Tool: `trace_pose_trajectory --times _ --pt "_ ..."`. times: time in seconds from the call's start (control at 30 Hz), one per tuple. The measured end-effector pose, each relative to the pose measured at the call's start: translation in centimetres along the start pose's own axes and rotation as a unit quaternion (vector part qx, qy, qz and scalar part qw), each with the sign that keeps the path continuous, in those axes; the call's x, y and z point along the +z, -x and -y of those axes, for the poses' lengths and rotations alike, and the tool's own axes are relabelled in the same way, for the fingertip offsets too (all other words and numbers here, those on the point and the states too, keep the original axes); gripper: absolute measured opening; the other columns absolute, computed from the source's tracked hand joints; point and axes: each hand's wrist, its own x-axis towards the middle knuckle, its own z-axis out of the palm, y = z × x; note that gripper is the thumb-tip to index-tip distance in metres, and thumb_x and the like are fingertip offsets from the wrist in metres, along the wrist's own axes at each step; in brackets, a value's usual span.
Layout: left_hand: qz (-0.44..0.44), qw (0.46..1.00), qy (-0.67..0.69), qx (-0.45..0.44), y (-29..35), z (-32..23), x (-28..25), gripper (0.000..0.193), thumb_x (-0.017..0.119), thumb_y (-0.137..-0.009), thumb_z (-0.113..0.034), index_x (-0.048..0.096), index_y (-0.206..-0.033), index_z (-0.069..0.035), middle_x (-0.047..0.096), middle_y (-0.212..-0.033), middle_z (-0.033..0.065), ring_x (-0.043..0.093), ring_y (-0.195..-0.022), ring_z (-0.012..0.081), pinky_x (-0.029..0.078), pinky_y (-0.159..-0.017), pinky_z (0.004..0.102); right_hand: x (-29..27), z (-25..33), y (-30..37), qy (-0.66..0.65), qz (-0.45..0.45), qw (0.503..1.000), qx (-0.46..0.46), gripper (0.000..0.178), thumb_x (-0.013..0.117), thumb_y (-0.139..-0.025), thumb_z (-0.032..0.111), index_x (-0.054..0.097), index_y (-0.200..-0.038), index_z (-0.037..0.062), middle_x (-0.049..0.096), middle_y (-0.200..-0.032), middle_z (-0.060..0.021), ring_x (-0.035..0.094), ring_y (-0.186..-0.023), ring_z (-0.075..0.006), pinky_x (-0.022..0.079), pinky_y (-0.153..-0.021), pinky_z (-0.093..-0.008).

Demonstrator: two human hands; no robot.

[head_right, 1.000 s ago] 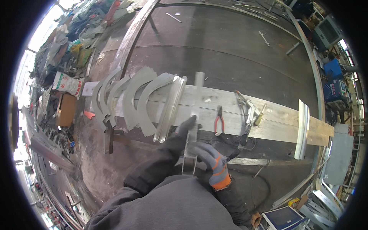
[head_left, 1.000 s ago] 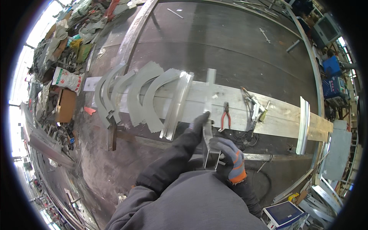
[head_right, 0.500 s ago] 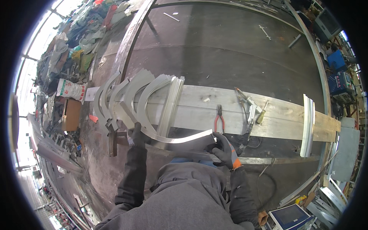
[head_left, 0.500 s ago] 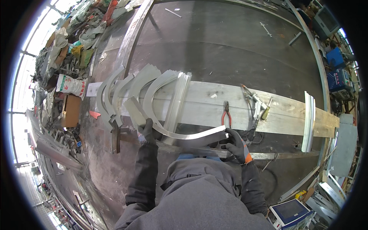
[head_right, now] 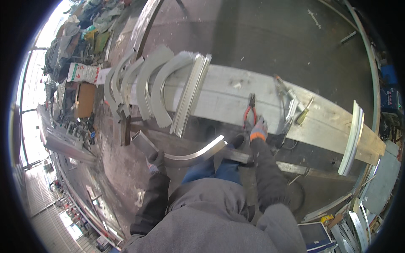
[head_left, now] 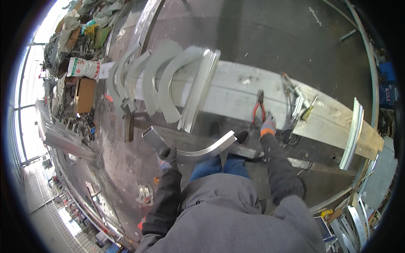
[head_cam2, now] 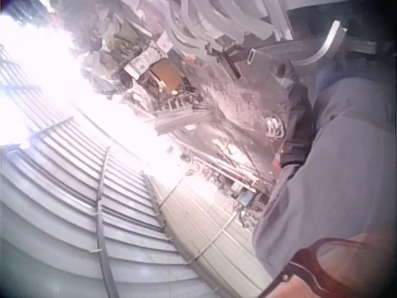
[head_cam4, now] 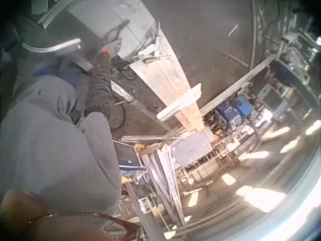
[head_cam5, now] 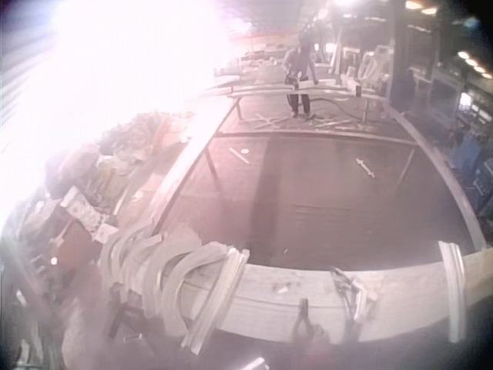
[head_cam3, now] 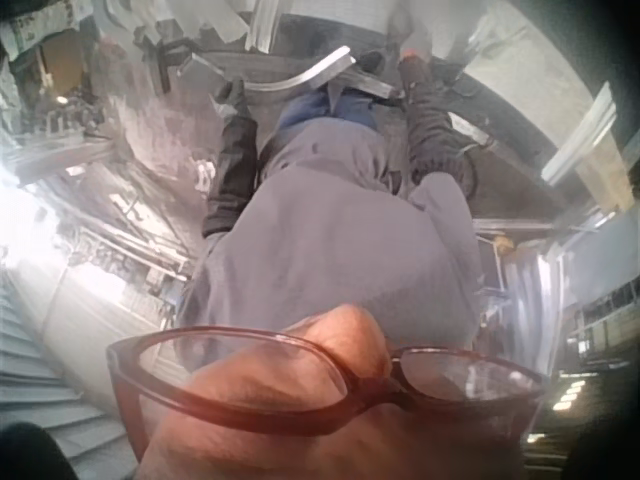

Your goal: The person welds curved metal frame pieces using a welding torch, repeatedly positioning and joining sections on a workbench. The person also uses a wire brush to clean the welded joints between passes.

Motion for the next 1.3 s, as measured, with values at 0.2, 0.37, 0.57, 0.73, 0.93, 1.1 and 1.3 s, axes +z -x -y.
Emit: trace_pose_trajectory --times 0.2,0.37,0.57,0.73,0.93,1.1,1.3 --pt "0.038 0.999 -0.019 0.006 0.2 8.1 2.1 0.045 0.086 -0.076 -0.008 0.061 -0.113 -0.003 0.069 -0.094 0.0055 0.065 -0.082 0.017 0.054 -0.073 0.0339 0.7 2.0 -1.8 0.108 0.087 0.99 0.01 0.073 0.076 -0.088 0.049 0.047 -0.142 0.0096 0.057 -0.132 -0.0209 0.06 -0.122 -0.0412 0.054 -0.097 -0.0505" --pt "0.063 0.994 -0.089 0.015 -2.7 13.1 6.2 0.045 0.085 -0.072 -0.016 0.057 -0.105 -0.005 0.064 -0.085 0.004 0.062 -0.072 0.0142 0.053 -0.067 0.0326 0.1 3.2 -1.7 0.141 0.096 0.985 0.038 0.075 0.079 -0.084 0.053 0.049 -0.133 0.006 0.059 -0.129 -0.0215 0.065 -0.116 -0.0413 0.055 -0.095 -0.0512" --pt "0.112 0.985 -0.093 0.096 -5.2 14.6 7.6 0.05 0.085 -0.072 -0.02 0.061 -0.112 -0.004 0.068 -0.087 0.0041 0.067 -0.078 0.0177 0.055 -0.07 0.0338 -0.3 3.8 -2.4 0.139 0.113 0.983 0.05 0.082 0.083 -0.079 0.051 0.049 -0.135 0.0032 0.06 -0.13 -0.0254 0.066 -0.116 -0.0407 0.055 -0.096 -0.0501" --pt "0.134 0.99 -0.05 0.022 -6.5 15.5 7.1 0.039 0.084 -0.078 -0.017 0.065 -0.109 -0.004 0.072 -0.089 0.004 0.069 -0.079 0.0175 0.055 -0.071 0.0334 0.5 0.5 6.1 -0.079 0.103 0.99 0.047 0.066 0.085 -0.076 0.033 0.05 -0.124 0.0043 0.069 -0.096 -0.0191 0.072 -0.085 -0.0344 0.057 -0.073 -0.0426" --pt "0.153 0.986 -0.025 -0.059 -8.6 19.1 6.8 0.032 0.083 -0.078 -0.019 0.068 -0.102 -0.003 0.073 -0.085 0.0049 0.069 -0.075 0.0177 0.056 -0.07 0.0339 5.4 -1.4 20.1 -0.143 0.161 0.974 0.076 0.061 0.081 -0.078 0.021 0.055 -0.131 0.0053 0.066 -0.089 -0.0118 0.065 -0.072 -0.0244 0.053 -0.069 -0.036" --pt "0.146 0.988 -0.047 -0.011 -9.8 21.1 7.0 0.025 0.084 -0.076 -0.02 0.07 -0.09 -0.004 0.072 -0.08 0.0051 0.068 -0.072 0.0169 0.055 -0.067 0.0347 10.1 -2.3 22.5 -0.075 0.188 0.978 0.043 0.06 0.082 -0.08 0.02 0.055 -0.131 0.0033 0.068 -0.113 -0.0221 0.068 -0.103 -0.0384 0.055 -0.087 -0.045" --pt "0.192 0.978 -0.042 0.066 -10.3 23.7 7.1 0.017 0.08 -0.079 -0.015 0.068 -0.084 -0.005 0.064 -0.072 0.0034 0.062 -0.067 0.0154 0.053 -0.063 0.035 13.4 -6.1 22.7 -0.076 0.189 0.977 0.064 0.063 0.083 -0.079 0.026 0.053 -0.129 0.0015 0.069 -0.116 -0.0292 0.068 -0.107 -0.0467 0.055 -0.088 -0.0505"
